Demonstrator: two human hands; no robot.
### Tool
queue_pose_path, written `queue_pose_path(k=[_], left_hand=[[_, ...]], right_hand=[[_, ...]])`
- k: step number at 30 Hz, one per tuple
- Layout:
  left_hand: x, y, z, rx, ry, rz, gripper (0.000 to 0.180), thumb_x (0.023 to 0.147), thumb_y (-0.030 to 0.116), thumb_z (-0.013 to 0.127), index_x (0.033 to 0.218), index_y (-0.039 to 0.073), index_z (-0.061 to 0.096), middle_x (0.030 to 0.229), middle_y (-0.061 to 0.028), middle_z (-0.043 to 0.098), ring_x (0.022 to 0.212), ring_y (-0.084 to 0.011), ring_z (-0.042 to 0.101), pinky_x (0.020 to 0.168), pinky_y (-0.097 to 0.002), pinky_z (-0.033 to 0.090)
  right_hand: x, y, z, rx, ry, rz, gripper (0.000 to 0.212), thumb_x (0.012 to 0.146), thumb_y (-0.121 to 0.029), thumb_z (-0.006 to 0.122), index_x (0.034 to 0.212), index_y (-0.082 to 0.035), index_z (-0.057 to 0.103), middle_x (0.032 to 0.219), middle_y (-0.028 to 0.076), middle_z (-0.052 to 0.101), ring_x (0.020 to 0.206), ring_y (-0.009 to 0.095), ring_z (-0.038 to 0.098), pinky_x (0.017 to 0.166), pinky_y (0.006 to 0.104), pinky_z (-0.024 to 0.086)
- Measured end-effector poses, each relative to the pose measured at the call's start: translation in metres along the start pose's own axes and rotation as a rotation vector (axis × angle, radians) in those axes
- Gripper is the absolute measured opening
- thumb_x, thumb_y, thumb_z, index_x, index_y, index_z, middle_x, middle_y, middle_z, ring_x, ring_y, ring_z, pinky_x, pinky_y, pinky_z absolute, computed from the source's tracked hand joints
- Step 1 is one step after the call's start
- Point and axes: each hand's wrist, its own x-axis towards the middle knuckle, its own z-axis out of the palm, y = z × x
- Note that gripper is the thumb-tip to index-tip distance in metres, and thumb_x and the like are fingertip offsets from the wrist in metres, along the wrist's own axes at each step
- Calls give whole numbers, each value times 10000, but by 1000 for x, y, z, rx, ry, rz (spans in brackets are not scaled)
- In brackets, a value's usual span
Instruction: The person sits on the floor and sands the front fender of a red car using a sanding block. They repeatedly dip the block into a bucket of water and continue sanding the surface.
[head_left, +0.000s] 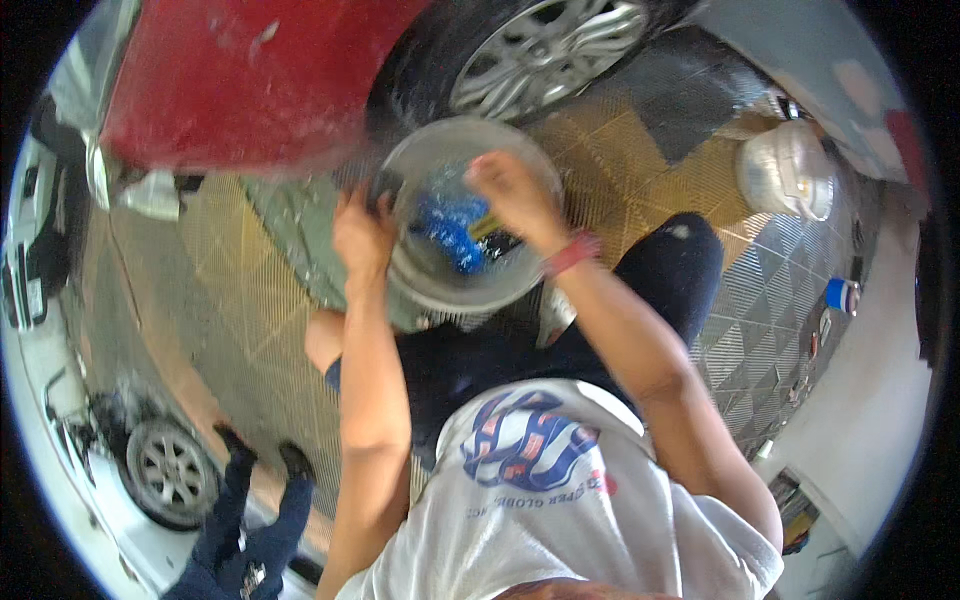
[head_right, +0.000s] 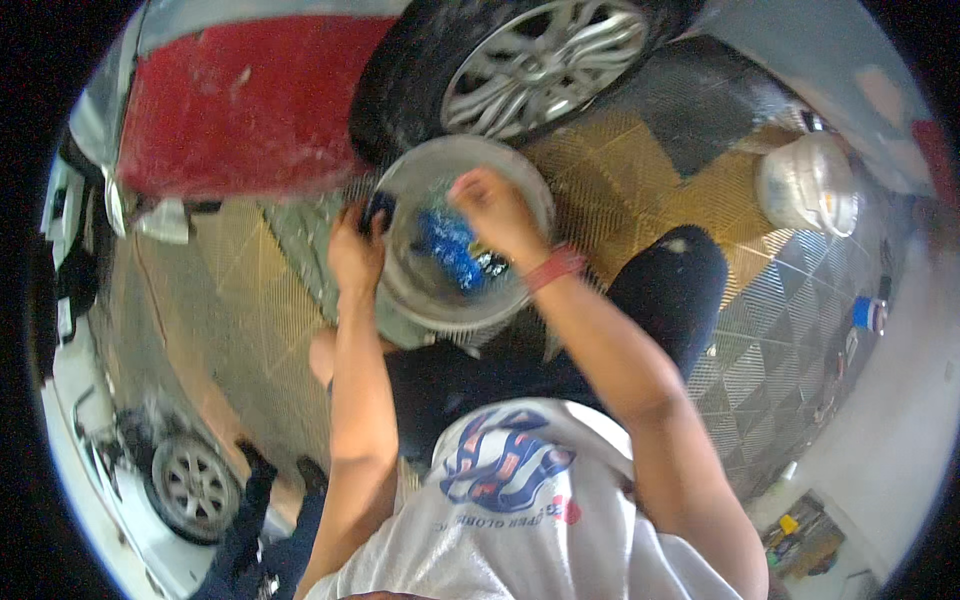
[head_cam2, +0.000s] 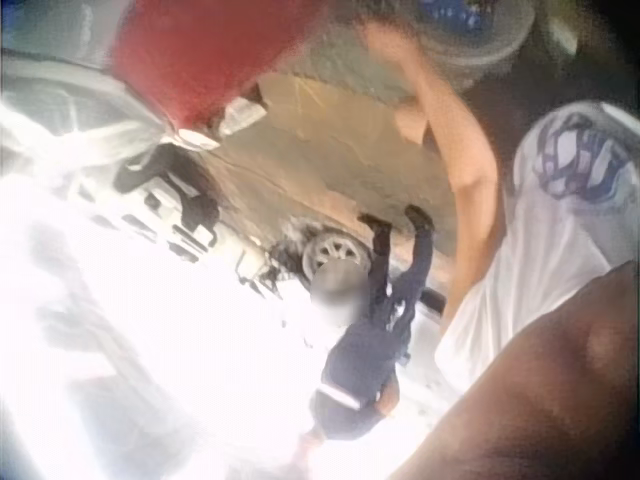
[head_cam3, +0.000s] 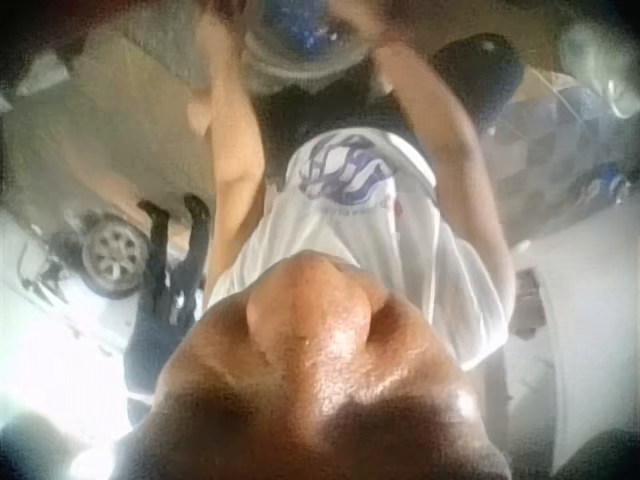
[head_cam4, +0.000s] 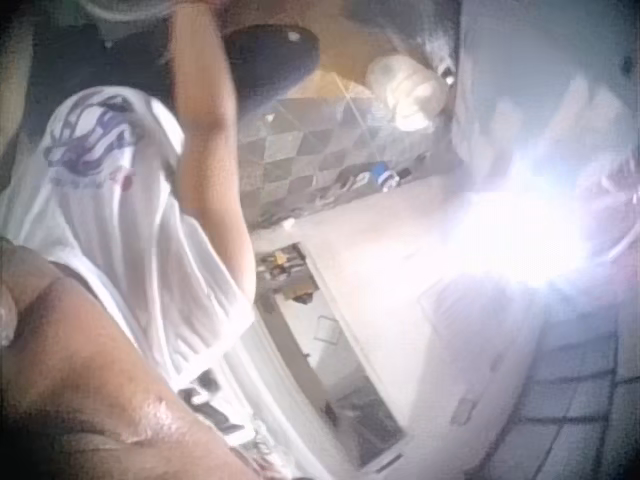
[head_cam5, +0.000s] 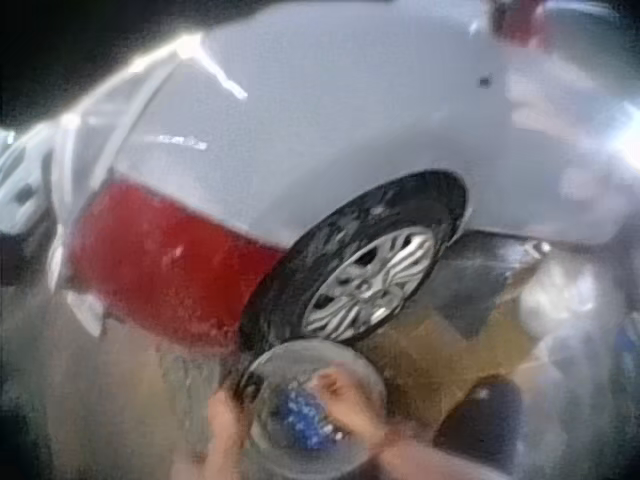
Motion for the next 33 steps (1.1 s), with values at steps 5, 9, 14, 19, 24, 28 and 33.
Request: queue_pose_path(k=[5,9,14,19,24,28,33], left_hand=[[-3,64,-28,-171,-101,127,318,988,89,742,1294,32,805,1172,-228,812,1095,-448,744,956,-533,597],[-25,73,34,-591,-368,-302,340,1054,77,706,1346,-92,750,1265,-262,809,1121,-380,798,983,-442,615],[-28,65,138,-1271,-158,-790,322,1058,39,701,1351,-85,755,1309,-172,788,1129,-286,752,1020,-400,593],[-17,64,125,-1424,-278,-1133,340,1064,127,699,1357,-39,744,1354,-162,764,1159,-288,736,1050,-442,582],[-36,49,140,-1450,-281,-1257,340,1050,74,664,1373,19,756,1195,-136,791,979,-256,750,841,-384,607],[-37,-2,155,-1162,-229,-1109,396,1027,-15,620,1393,41,760,1152,-116,800,844,-192,734,708,-317,583],[-52,11,154,-1090,-270,-1482,356,1056,141,616,1380,95,758,1060,-51,767,772,-188,674,675,-324,538]], right_hand=[[9,41,83,885,-33,458,729,980,-474,903,1527,-120,574,1388,37,714,1256,242,684,1032,456,559],[20,87,71,812,36,600,258,988,-315,886,1112,-192,696,1097,-32,681,1168,180,610,940,473,508],[91,192,101,630,140,557,301,1009,-367,850,1123,-91,806,1109,70,788,1095,260,709,925,542,559],[80,186,114,2,177,407,667,971,-565,841,1115,86,805,1040,295,808,1024,373,799,916,504,616],[66,146,78,-210,33,600,740,944,-665,843,1222,18,792,1165,242,810,1083,369,802,850,506,665],[77,136,116,254,294,749,717,1002,-649,780,1329,-11,777,1284,230,800,1094,418,799,862,570,685],[60,222,101,-12,90,943,536,1048,-490,729,1307,-25,797,1269,226,810,1136,401,797,939,524,665]])
